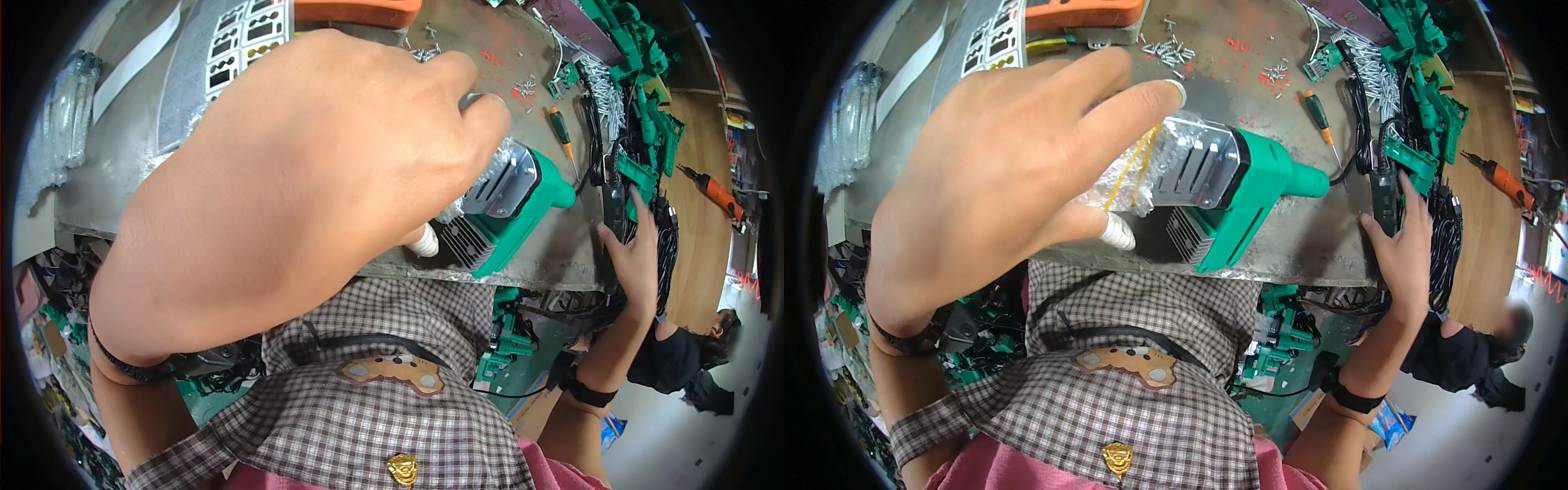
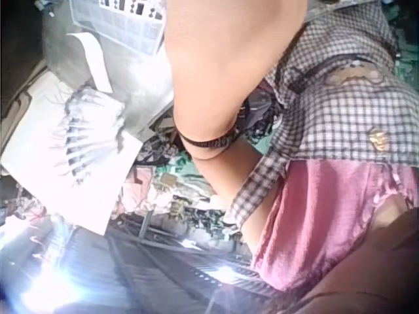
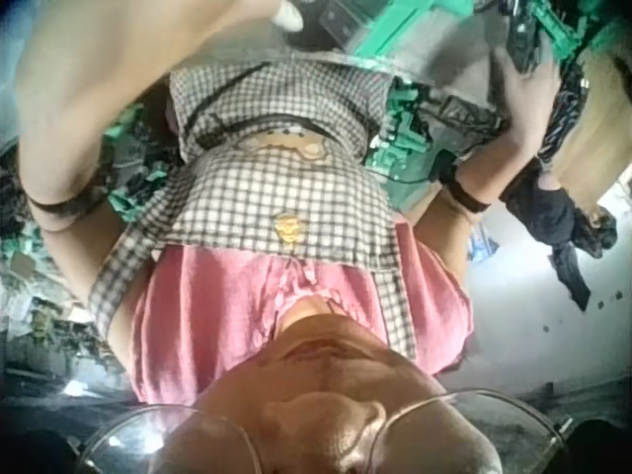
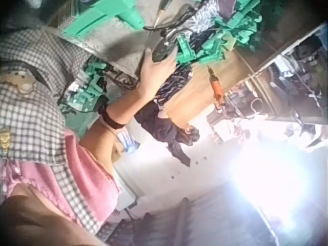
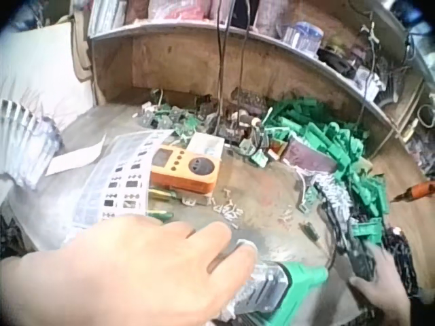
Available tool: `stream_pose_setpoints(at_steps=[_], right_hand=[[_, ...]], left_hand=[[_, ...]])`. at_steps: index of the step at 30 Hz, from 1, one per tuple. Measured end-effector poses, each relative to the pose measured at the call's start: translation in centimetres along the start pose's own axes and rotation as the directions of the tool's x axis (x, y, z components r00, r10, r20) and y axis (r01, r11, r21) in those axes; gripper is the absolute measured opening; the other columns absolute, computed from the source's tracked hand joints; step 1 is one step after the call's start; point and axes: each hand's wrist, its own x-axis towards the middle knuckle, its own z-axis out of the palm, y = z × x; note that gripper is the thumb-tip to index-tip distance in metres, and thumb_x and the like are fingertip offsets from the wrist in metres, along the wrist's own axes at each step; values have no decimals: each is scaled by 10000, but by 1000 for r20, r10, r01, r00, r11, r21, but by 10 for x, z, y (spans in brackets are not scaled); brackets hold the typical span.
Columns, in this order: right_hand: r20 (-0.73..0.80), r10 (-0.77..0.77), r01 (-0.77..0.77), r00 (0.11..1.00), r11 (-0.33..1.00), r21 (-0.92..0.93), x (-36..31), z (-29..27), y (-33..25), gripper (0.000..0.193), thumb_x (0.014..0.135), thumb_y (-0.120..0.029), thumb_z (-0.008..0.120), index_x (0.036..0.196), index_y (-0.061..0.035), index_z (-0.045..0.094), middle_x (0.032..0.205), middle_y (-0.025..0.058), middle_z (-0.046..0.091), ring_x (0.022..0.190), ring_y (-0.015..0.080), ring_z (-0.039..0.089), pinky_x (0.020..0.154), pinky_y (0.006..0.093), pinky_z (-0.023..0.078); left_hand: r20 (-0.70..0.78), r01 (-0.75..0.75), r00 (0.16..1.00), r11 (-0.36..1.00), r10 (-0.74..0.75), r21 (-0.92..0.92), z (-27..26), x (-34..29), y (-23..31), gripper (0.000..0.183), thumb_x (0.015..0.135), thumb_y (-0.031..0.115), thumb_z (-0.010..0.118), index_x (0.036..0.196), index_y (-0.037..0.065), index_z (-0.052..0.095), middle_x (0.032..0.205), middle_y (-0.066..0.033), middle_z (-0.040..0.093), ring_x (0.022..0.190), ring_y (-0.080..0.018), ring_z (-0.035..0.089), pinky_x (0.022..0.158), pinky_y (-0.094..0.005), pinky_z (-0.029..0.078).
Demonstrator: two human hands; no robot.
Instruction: Assembling the internal wiring and casing for a handheld electronic device using an electric screwdriver.
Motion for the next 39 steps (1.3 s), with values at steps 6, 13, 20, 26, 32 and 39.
stream_pose_setpoints(at_steps=[6, 13, 20, 26, 32, 39], right_hand=[[28, -672, 579, 740, 658, 481, 13, 17, -139, 796, 639, -3, 802, 1401, -68, 580, 1280, 173, 656, 1183, 347, 616, 1044, 383, 450], [20, -759, 711, 650, 618, 337, -6, 8, -164, 767, 700, -14, 773, 1431, -60, 548, 1199, 173, 639, 1109, 373, 577, 978, 461, 448], [166, -604, 164, 780, 454, 876, 52, 44, -327, 635, 919, -365, 736, 1406, 2, 558, 1325, 133, 635, 1144, 219, 622, 968, 388, 499], [539, -446, -403, 714, 367, 838, 81, 73, -405, 376, 886, -476, 740, 893, -101, 710, 679, -20, 646, 575, 78, 552, 583, 286, 426], [150, -590, 121, 793, 394, 911, 75, 94, -391, 295, 931, -248, 687, 1026, 29, 715, 814, 78, 731, 746, 123, 671, 653, 285, 521], [86, -560, -36, 824, 99, 994, 44, 69, -386, 251, 963, -218, 726, 1084, 2, 719, 963, 31, 738, 830, 74, 666, 719, 258, 537]], left_hand=[[-222, -39, 973, 990, 69, 139, 3, -17, 16, 232, 691, 188, 674, 914, 138, 632, 859, 6, 515, 752, -159, 521, 702, -343, 444], [-231, 120, 962, 984, -148, -132, 62, -101, 0, 201, 776, 218, 742, 939, 146, 649, 1018, -17, 643, 934, -228, 597, 854, -409, 441], [-417, 567, 641, 763, -645, -309, 18, -97, -131, 332, 928, 61, 613, 1254, 4, 626, 1225, -159, 662, 1150, -319, 604, 999, -400, 451], [-75, 515, 586, 443, -806, -734, 53, -91, -143, 438, 1031, 68, 441, 1463, -3, 460, 1395, -178, 610, 1294, -274, 567, 1107, -349, 398], [-355, 344, 647, 673, -675, -654, 50, -109, -130, 441, 932, -36, 554, 1370, 19, 552, 1267, -199, 664, 1148, -353, 646, 968, -407, 502], [-406, 316, 656, 720, -636, -618, 23, -95, -111, 476, 867, -58, 687, 1333, -9, 601, 1223, -139, 708, 1163, -250, 665, 1014, -353, 505]])
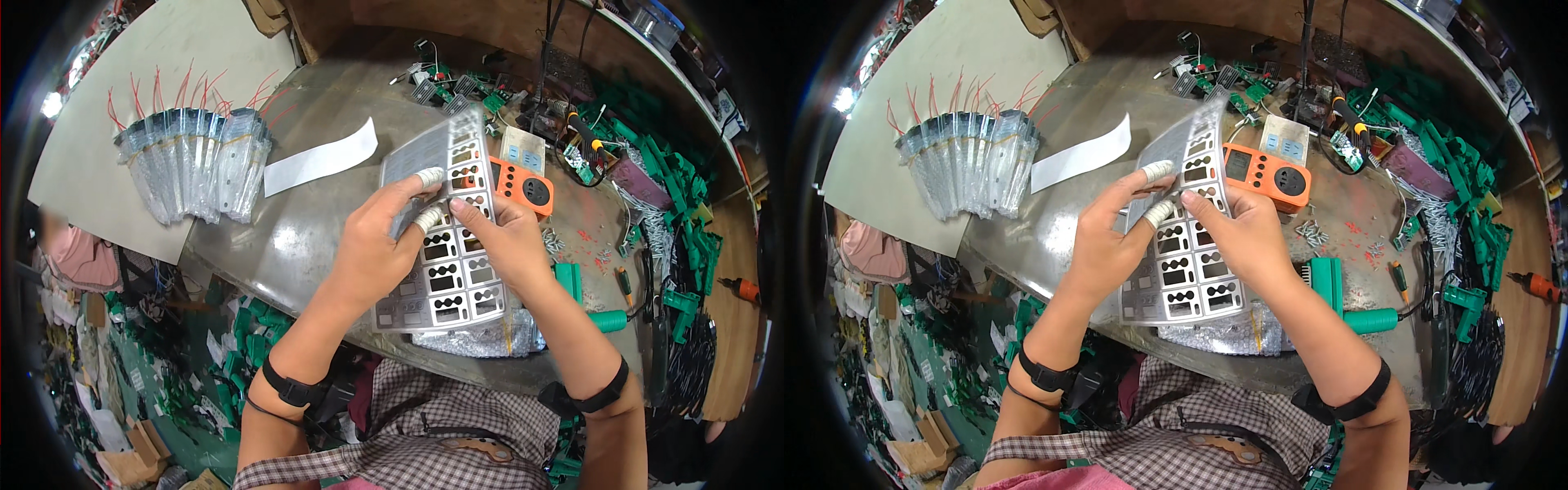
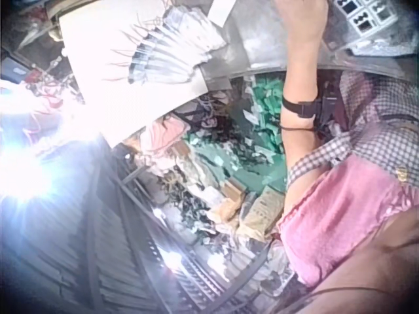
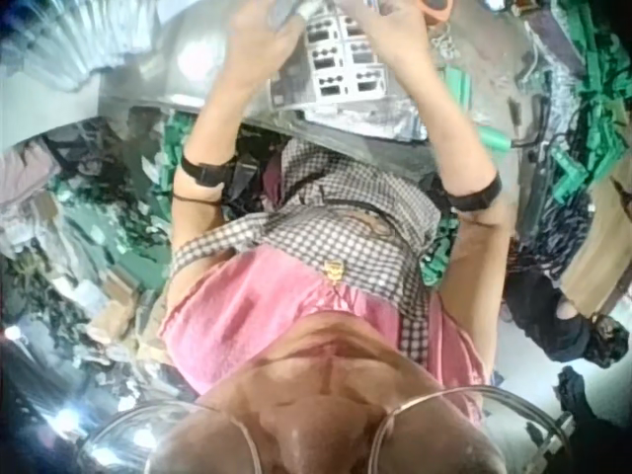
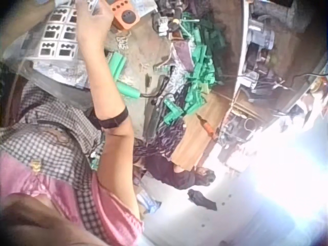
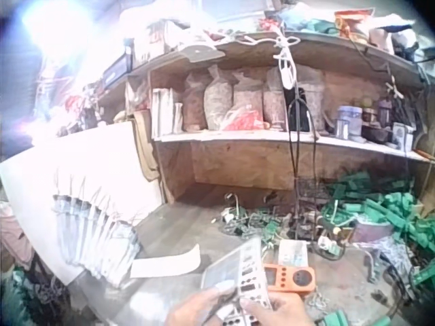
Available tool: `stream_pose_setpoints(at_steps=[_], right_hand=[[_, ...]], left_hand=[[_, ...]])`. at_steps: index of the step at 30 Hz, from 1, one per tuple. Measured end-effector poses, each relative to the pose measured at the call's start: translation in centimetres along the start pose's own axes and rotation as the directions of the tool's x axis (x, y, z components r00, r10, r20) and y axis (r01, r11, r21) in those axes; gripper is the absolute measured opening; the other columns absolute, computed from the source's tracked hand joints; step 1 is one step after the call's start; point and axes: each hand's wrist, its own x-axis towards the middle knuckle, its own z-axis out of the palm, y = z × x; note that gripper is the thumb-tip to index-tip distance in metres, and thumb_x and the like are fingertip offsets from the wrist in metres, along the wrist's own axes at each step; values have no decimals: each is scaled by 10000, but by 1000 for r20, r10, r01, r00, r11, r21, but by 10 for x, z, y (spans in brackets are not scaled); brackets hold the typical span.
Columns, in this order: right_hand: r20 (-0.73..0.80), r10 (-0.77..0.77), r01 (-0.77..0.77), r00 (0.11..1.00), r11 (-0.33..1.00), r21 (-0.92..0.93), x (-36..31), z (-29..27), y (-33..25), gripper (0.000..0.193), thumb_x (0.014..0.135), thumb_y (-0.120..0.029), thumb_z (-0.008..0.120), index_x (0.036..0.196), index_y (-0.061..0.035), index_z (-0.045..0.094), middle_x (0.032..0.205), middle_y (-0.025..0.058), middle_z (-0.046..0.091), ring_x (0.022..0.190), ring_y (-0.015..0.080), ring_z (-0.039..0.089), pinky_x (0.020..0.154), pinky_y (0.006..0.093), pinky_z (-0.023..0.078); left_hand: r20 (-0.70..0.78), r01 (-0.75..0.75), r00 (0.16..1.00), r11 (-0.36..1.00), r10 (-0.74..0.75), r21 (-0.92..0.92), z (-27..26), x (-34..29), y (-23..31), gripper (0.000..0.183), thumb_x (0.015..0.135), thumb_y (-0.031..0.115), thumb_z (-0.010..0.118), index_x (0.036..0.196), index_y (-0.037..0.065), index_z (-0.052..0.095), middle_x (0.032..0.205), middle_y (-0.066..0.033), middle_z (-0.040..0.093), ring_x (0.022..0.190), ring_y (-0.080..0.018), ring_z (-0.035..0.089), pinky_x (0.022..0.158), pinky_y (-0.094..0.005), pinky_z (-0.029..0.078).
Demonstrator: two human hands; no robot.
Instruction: Assembling the internal wiring and casing for a handheld electronic device using an electric screwdriver.
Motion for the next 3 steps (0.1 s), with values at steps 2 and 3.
stream_pose_setpoints(at_steps=[2, 3], right_hand=[[-19, 9, -9, 1000, 1000, 20, -5, -1, 0, 250, 961, -210, 725, 1102, -3, 722, 967, 26, 740, 831, 75, 668, 728, 254, 541], [-37, 23, -21, 999, 999, 37, -10, 2, -5, 252, 960, -202, 723, 1121, -8, 725, 972, 21, 742, 832, 75, 670, 738, 251, 545]], left_hand=[[-7, 20, 1000, 998, -21, -61, 2, -1, 5, 468, 876, -50, 685, 1334, -1, 603, 1233, -139, 705, 1175, -257, 661, 1024, -372, 505], [-14, 43, 999, 991, -46, -124, 3, -3, 9, 461, 884, -42, 683, 1336, 7, 606, 1244, -139, 702, 1188, -265, 657, 1034, -390, 505]])
